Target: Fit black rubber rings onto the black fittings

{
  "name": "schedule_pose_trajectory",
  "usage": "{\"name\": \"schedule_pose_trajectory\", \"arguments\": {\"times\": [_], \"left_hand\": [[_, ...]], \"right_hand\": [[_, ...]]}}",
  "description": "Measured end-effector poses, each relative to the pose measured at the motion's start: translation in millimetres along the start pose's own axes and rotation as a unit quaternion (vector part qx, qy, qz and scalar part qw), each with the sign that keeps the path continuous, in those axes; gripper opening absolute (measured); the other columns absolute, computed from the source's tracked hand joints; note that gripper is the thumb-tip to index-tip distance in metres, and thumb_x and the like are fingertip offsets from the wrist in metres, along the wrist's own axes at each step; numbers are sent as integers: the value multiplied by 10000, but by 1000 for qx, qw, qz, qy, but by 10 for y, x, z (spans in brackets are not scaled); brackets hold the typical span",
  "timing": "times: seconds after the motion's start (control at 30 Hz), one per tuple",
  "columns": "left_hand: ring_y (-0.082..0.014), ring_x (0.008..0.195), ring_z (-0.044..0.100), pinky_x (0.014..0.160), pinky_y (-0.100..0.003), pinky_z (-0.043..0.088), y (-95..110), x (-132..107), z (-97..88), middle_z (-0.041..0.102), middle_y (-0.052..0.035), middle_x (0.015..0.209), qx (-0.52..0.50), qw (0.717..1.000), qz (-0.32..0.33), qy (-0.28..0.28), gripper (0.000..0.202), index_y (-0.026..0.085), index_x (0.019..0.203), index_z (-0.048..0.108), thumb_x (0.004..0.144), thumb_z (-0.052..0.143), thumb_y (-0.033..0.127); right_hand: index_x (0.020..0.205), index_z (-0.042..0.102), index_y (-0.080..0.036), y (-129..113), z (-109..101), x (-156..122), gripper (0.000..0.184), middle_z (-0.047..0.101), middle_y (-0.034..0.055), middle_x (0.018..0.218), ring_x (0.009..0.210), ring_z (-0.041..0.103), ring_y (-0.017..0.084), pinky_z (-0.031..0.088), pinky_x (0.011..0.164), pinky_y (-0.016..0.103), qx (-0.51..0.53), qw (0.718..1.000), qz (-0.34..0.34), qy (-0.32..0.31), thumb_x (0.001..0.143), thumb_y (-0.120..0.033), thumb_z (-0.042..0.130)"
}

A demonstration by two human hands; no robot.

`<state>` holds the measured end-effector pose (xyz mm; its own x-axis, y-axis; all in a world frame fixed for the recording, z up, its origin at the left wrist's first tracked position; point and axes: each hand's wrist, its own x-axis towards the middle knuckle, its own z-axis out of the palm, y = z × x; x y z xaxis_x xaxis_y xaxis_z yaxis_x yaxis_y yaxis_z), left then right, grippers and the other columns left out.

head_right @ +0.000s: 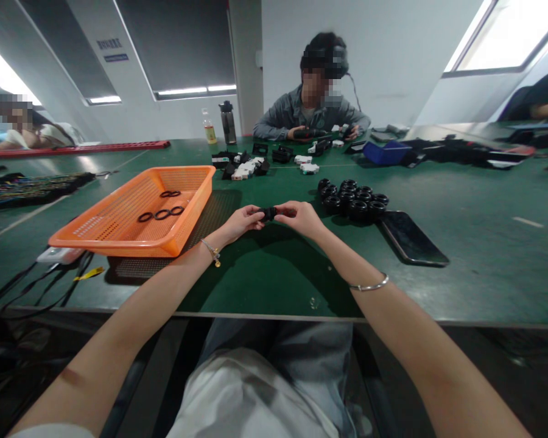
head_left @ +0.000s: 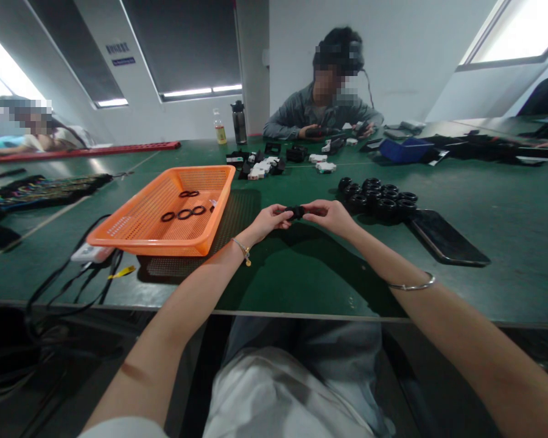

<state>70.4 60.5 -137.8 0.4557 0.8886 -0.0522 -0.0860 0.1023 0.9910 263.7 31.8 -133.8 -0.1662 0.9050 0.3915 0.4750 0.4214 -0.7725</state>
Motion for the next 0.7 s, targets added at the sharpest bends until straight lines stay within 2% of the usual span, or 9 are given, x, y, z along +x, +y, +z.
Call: {"name": "schedule_pose_trajectory", "arguments": {"times": [0.1,0.27,0.43,0.7], "left_hand": [[-24,471,537,602,-193,452,2,3,-1,595,46,594,3,1000,-1,-2,258,104,903,503,752,693,192],[-13,450,520,570,-172,434,17,-8,5,578,59,569,-1,1000,-2,1,209,113,882,494,777,665,172],[-16,459,528,588,-179,442,13,-15,1,577,59,578,-7,1000,-1,-2,225,112,883,496,763,677,169],[-26,476,540,610,-195,455,-6,-1,-10,574,58,587,-8,1000,3,-3,243,107,913,505,755,682,159]], "right_hand": [[921,737,-170,8,15,8,284,729,87,934,811,671,222,541,770,369,-23,1000,-16,14,679,-306,679],[1093,671,-189,12,47,3,457,728,55,877,727,664,182,551,769,370,0,999,-5,34,650,-291,714],[957,713,-178,-7,42,-6,340,734,58,830,782,684,213,546,803,383,14,1000,-2,19,645,-313,718],[945,723,-180,-14,36,-10,333,742,55,821,766,686,216,553,781,374,16,1000,3,17,651,-336,719]]}}
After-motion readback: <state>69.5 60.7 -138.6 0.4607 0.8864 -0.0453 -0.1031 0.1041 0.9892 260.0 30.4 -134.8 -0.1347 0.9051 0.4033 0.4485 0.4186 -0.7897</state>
